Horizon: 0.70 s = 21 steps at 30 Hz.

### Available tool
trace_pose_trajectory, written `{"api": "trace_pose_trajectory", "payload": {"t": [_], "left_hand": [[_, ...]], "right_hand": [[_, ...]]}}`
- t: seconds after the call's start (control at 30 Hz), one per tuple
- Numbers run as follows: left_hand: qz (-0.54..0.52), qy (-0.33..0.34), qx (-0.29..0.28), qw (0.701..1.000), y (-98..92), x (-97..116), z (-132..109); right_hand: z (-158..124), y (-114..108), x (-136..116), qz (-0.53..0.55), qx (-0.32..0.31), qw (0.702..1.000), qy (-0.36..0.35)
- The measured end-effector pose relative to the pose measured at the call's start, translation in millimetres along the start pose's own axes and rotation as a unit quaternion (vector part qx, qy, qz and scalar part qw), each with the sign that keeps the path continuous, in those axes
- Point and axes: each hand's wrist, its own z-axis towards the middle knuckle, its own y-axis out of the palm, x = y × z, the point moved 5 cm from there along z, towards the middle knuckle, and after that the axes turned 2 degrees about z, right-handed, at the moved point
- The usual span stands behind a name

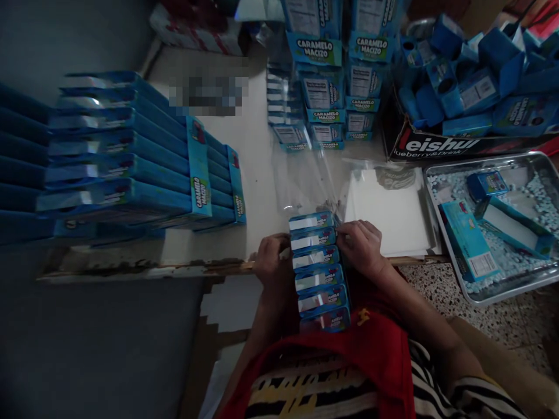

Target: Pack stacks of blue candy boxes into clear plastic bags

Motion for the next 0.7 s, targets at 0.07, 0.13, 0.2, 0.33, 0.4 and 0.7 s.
{"api": "trace_pose_trajectory", "payload": {"t": [0.07,0.13,0.2,0.33,0.4,0.7], "left_hand": [[-0.012,0.022,0.016,1.0,-5.0,5.1,-4.1],[-0.025,0.019,0.021,0.999,-6.2,6.1,-7.8],[-0.029,0.019,0.014,0.999,-4.7,5.7,-9.5],[-0.033,0.042,-0.01,0.999,-5.0,5.4,-7.6],[-0.031,0.056,-0.032,0.997,-7.4,5.7,-5.8],[-0.001,0.049,-0.021,0.999,-11.3,-4.4,-6.0]], "right_hand": [[2.5,2.9,5.2,0.048,0.0,0.995,0.082],[3.8,6.8,10.0,0.114,-0.008,0.981,0.154],[5.4,9.8,12.1,0.153,-0.017,0.969,0.193],[9.0,12.5,12.2,0.071,-0.042,0.971,0.224],[7.3,14.2,14.9,0.009,-0.047,0.964,0.26],[-10.2,18.5,18.4,-0.048,-0.07,0.939,0.334]]}}
